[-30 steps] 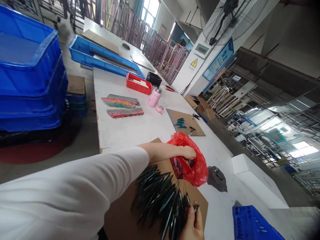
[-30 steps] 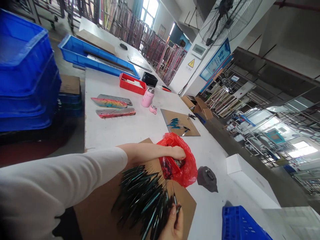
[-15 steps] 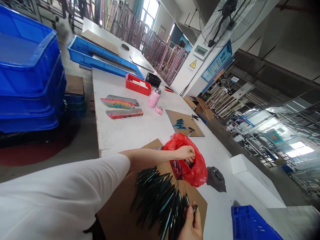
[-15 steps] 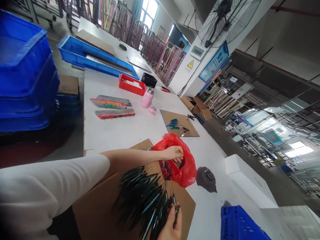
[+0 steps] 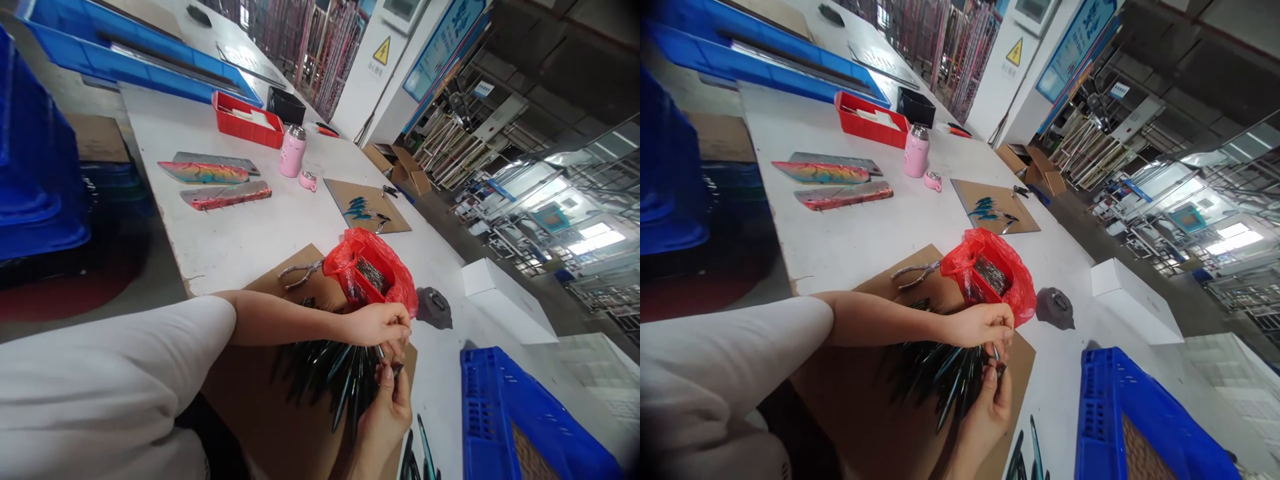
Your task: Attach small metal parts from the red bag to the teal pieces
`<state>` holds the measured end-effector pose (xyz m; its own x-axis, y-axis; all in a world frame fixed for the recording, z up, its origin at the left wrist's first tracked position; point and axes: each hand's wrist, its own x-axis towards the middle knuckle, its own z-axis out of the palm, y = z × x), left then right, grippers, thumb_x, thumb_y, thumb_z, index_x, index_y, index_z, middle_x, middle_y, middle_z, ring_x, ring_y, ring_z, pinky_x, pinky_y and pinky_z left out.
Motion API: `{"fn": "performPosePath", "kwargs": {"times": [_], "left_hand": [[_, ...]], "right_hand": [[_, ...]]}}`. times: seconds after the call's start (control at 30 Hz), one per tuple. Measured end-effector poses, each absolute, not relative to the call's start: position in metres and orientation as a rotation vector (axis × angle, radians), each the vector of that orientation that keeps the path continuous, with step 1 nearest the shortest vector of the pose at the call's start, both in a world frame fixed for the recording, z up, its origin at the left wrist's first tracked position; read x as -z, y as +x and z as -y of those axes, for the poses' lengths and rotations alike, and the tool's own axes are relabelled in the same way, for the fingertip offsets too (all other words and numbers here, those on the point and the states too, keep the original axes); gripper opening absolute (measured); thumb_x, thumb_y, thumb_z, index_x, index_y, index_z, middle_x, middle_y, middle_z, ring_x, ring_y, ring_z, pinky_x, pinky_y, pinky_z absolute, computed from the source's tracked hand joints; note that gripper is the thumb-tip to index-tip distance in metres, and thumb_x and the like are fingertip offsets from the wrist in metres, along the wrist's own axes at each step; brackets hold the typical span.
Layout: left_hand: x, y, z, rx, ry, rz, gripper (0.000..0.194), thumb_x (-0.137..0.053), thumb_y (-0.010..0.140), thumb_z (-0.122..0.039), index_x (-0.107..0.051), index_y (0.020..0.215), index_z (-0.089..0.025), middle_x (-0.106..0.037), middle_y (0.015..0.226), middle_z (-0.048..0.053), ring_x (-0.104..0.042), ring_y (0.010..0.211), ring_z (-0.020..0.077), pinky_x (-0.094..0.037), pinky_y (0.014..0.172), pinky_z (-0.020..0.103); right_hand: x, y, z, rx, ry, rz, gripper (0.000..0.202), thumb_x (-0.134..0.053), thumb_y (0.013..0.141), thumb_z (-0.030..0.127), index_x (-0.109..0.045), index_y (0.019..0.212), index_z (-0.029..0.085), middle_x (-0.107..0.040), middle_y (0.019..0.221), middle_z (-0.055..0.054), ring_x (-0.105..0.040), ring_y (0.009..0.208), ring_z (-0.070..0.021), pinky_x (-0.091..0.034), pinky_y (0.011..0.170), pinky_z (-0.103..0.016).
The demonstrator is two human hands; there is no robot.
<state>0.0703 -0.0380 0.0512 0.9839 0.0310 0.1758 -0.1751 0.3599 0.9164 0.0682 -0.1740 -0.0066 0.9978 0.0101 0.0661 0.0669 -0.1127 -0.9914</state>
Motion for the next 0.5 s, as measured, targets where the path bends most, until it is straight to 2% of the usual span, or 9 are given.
{"fn": "performPosePath", "kwargs": {"times": [0.17, 0.5], "left_hand": [[-0.0507, 0.0665, 0.0422, -0.117, 1.192, 0.149, 0.017, -0.051, 0.079, -0.028, -0.042, 0.081, -0.015, -0.053, 0.069, -0.001, -0.058, 0.058, 0.0081, -0.047, 0.052, 0.020], [-0.0520, 0.0637, 0.0423, -0.183, 1.336, 0.182, 0.013, -0.048, 0.081, -0.027, -0.043, 0.081, -0.015, -0.055, 0.068, -0.001, -0.059, 0.064, 0.0101, -0.050, 0.055, 0.023]], "right_hand": [[0.0001, 0.0635, 0.1718, 0.050, -1.697, 0.148, 0.041, -0.056, 0.072, 0.038, -0.057, 0.108, 0.018, -0.061, 0.107, -0.005, -0.055, 0.095, -0.0174, -0.041, 0.086, -0.026], [0.0044, 0.0675, 0.1726, 0.085, -1.674, 0.141, 0.046, -0.061, 0.065, 0.043, -0.059, 0.105, 0.022, -0.061, 0.108, -0.003, -0.053, 0.102, -0.0224, -0.041, 0.091, -0.034]]}}
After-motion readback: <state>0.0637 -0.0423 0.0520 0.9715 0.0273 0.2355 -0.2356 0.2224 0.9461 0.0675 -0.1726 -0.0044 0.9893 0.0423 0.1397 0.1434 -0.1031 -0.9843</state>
